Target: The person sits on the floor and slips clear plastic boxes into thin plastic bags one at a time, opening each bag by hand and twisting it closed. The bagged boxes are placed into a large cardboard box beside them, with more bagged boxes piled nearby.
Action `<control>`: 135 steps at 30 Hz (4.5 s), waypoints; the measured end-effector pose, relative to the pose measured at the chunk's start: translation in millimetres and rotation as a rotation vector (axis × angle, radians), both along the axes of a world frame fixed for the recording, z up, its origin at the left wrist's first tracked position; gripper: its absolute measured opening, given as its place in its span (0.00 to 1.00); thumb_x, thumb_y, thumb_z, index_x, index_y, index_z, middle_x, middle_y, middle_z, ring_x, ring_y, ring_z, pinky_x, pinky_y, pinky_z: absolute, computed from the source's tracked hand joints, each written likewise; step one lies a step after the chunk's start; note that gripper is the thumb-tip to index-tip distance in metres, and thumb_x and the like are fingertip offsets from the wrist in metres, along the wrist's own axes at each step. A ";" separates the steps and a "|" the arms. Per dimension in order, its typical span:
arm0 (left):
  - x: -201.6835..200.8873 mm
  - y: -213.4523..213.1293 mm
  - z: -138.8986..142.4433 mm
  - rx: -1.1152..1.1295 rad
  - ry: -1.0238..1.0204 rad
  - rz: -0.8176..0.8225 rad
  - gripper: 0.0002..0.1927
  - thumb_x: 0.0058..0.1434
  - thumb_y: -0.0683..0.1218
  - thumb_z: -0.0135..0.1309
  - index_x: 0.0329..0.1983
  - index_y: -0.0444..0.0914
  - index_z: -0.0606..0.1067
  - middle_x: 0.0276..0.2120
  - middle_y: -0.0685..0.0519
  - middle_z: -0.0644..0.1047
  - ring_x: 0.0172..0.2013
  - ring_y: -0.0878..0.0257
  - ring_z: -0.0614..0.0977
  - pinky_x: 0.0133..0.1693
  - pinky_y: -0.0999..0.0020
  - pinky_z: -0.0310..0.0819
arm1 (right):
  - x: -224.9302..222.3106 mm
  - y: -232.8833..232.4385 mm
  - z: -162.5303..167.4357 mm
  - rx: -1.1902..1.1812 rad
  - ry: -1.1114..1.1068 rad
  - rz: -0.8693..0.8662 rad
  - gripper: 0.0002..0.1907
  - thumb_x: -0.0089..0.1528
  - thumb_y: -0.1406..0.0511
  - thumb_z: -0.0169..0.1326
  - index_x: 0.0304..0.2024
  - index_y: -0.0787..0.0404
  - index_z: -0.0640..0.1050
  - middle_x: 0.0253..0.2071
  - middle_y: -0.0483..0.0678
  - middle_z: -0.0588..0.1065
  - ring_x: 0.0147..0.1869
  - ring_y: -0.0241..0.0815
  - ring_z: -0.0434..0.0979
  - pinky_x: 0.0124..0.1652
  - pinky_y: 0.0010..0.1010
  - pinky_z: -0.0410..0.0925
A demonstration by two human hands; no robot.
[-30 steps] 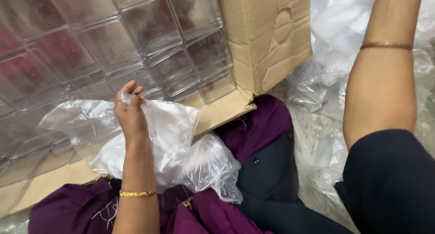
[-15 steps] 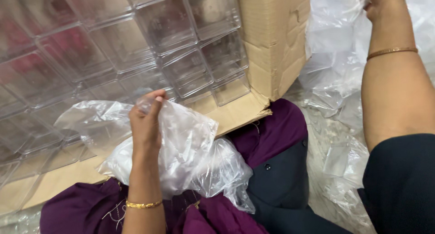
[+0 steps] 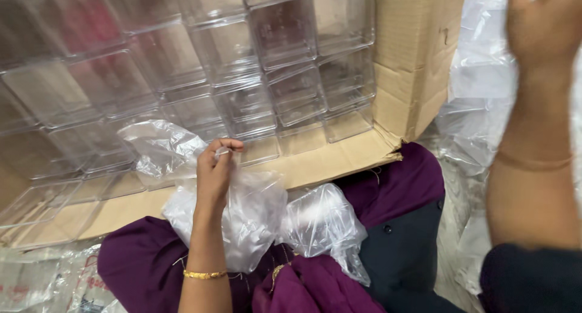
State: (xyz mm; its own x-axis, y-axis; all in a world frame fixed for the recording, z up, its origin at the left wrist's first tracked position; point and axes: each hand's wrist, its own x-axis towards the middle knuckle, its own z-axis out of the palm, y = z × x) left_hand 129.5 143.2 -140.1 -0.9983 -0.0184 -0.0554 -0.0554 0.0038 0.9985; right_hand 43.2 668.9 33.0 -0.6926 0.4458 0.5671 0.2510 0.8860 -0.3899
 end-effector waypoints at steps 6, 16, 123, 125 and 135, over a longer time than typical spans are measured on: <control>7.2 -5.6 -17.4 -0.297 -0.060 0.125 0.09 0.67 0.46 0.52 0.46 0.40 0.79 0.32 0.58 0.82 0.26 0.71 0.75 0.29 0.75 0.68 | 56.5 -175.0 -62.4 -0.085 0.026 0.834 0.09 0.67 0.66 0.61 0.47 0.64 0.80 0.45 0.53 0.80 0.45 0.46 0.80 0.45 0.36 0.72; 1.4 -15.2 -38.6 -0.197 -0.031 0.021 0.09 0.69 0.45 0.51 0.47 0.39 0.80 0.32 0.59 0.82 0.24 0.75 0.71 0.27 0.77 0.64 | 87.7 -244.2 -144.3 -0.293 -0.266 0.845 0.10 0.62 0.64 0.58 0.46 0.59 0.80 0.48 0.51 0.76 0.61 0.54 0.71 0.59 0.43 0.66; 24.8 -27.6 -7.1 1.161 -0.019 -0.388 0.56 0.59 0.77 0.54 0.83 0.52 0.47 0.70 0.33 0.61 0.27 0.67 0.66 0.29 0.74 0.66 | 74.6 -342.7 -185.0 -0.491 -0.808 0.558 0.47 0.46 0.48 0.70 0.62 0.60 0.70 0.53 0.57 0.79 0.59 0.54 0.78 0.59 0.43 0.68; 27.0 -27.1 -3.7 1.146 -0.016 -0.341 0.56 0.59 0.77 0.54 0.83 0.52 0.47 0.71 0.33 0.61 0.27 0.67 0.65 0.29 0.74 0.65 | 76.8 -338.2 -189.5 -0.597 -0.697 0.600 0.47 0.46 0.51 0.73 0.63 0.62 0.70 0.54 0.56 0.78 0.58 0.51 0.78 0.56 0.40 0.70; 32.7 -30.9 -2.4 1.235 0.011 -0.307 0.59 0.60 0.77 0.54 0.86 0.52 0.44 0.76 0.35 0.55 0.27 0.68 0.65 0.28 0.77 0.64 | 77.5 -311.4 -211.2 -1.472 -0.525 0.786 0.34 0.56 0.72 0.63 0.65 0.63 0.70 0.52 0.52 0.75 0.56 0.41 0.75 0.53 0.32 0.72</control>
State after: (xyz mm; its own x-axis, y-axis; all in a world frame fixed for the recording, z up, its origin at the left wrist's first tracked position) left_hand 162.1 112.3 -142.5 -0.9530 0.2697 0.1379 -0.2085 -0.9143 0.3472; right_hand 120.7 357.4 -178.2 -0.9390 -0.1647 -0.3018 0.3251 -0.1393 -0.9354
